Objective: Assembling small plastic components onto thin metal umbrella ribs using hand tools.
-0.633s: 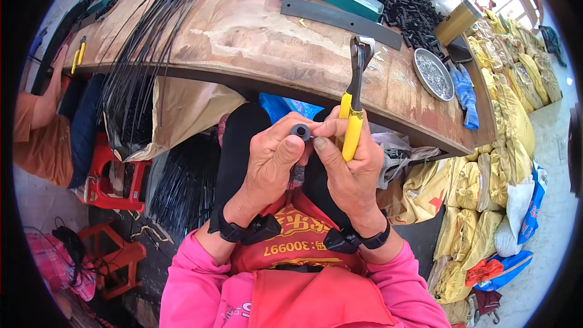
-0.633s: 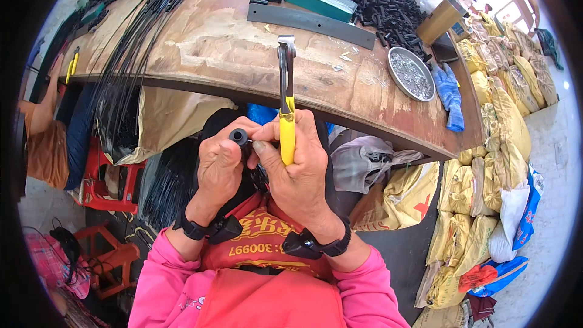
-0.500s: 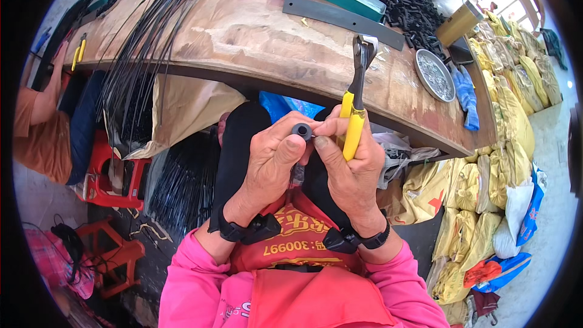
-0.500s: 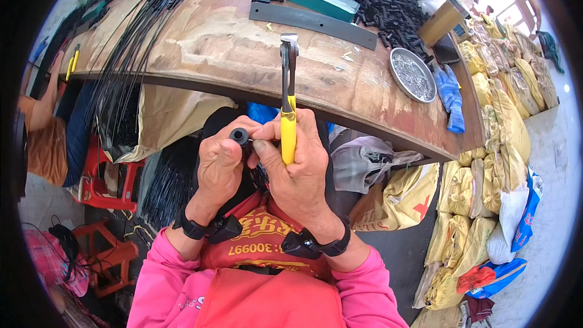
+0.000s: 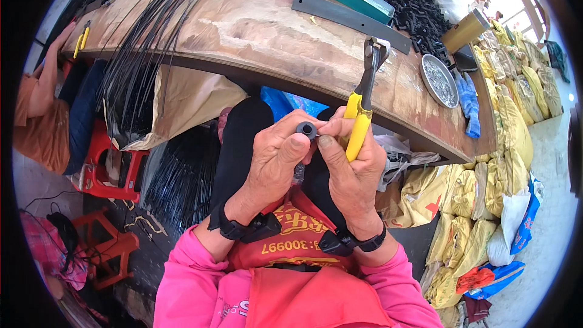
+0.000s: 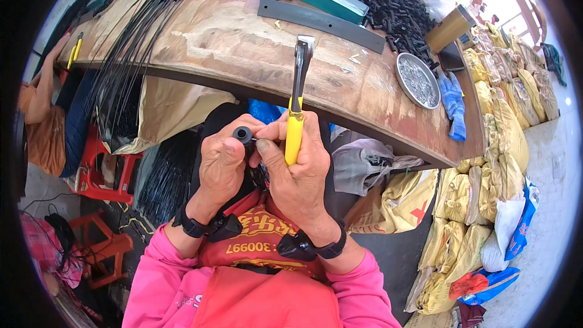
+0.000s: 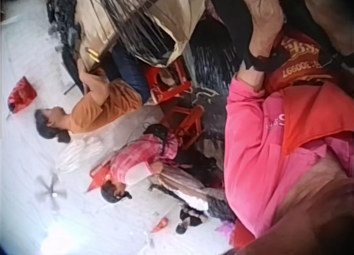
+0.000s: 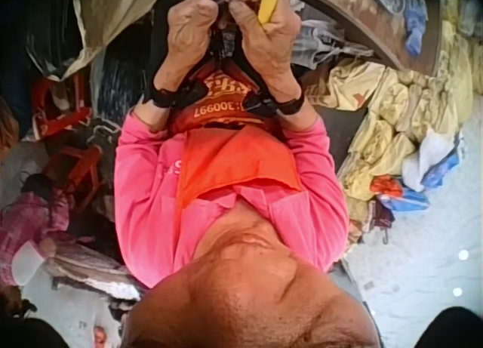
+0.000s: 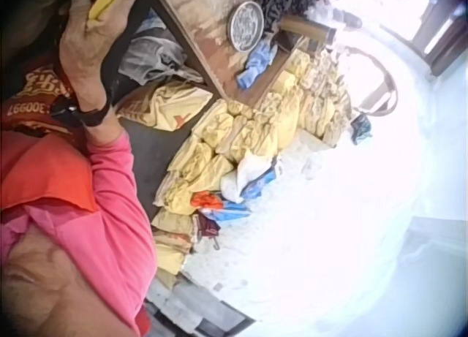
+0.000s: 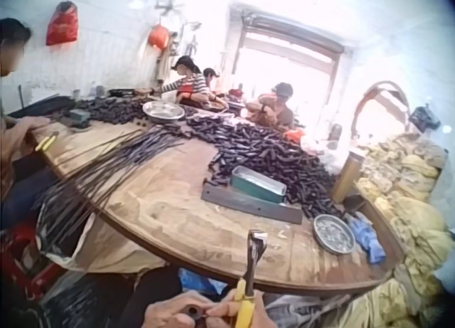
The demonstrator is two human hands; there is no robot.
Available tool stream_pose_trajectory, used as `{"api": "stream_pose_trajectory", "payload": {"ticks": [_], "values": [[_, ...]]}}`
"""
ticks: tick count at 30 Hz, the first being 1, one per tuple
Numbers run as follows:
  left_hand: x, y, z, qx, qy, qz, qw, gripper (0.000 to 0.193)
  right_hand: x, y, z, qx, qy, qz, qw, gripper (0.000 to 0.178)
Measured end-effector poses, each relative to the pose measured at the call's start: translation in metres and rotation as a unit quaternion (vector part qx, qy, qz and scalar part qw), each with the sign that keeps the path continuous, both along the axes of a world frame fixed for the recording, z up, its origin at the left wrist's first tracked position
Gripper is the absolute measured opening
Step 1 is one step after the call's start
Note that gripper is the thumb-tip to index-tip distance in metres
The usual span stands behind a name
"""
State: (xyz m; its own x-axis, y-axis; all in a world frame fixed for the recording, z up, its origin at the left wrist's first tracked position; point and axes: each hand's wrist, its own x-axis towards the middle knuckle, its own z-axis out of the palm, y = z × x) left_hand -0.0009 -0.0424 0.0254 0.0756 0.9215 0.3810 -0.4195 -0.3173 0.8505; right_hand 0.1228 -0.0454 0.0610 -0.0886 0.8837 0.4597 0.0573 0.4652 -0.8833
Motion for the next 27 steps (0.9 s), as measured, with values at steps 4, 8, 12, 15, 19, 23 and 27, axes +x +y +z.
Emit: {"api": "stream_pose_trajectory", "payload": {"ticks": [4,8,12,15,19,23,27], "values": [[-0.002,0.000,0.000,0.001,0.009,0.004,1.000,0.052,0.000,0.000,0.000,0.003,0.000,0.005,1.000,0.005],[-0.001,0.000,0.000,-0.003,0.009,0.007,1.000,0.052,0.001,0.002,-0.004,0.013,0.009,0.014,1.000,0.007],[0.001,-0.001,-0.002,-0.002,0.002,0.022,1.000,0.051,-0.001,0.001,-0.006,-0.004,0.022,0.015,1.000,0.007],[0.001,0.000,-0.003,-0.003,-0.003,0.020,1.000,0.050,-0.002,0.002,-0.006,-0.008,0.034,0.014,0.999,0.007],[0.001,-0.001,-0.002,0.000,-0.005,0.025,1.000,0.049,-0.002,0.002,-0.007,-0.020,0.046,0.017,0.999,0.006],[0.001,-0.001,-0.002,-0.001,-0.002,0.025,1.000,0.048,0.001,0.004,-0.013,-0.004,0.025,0.006,1.000,0.006],[0.001,-0.002,-0.004,-0.008,-0.011,0.022,1.000,0.047,-0.002,0.001,-0.011,-0.030,0.047,0.007,0.998,0.006]]}}
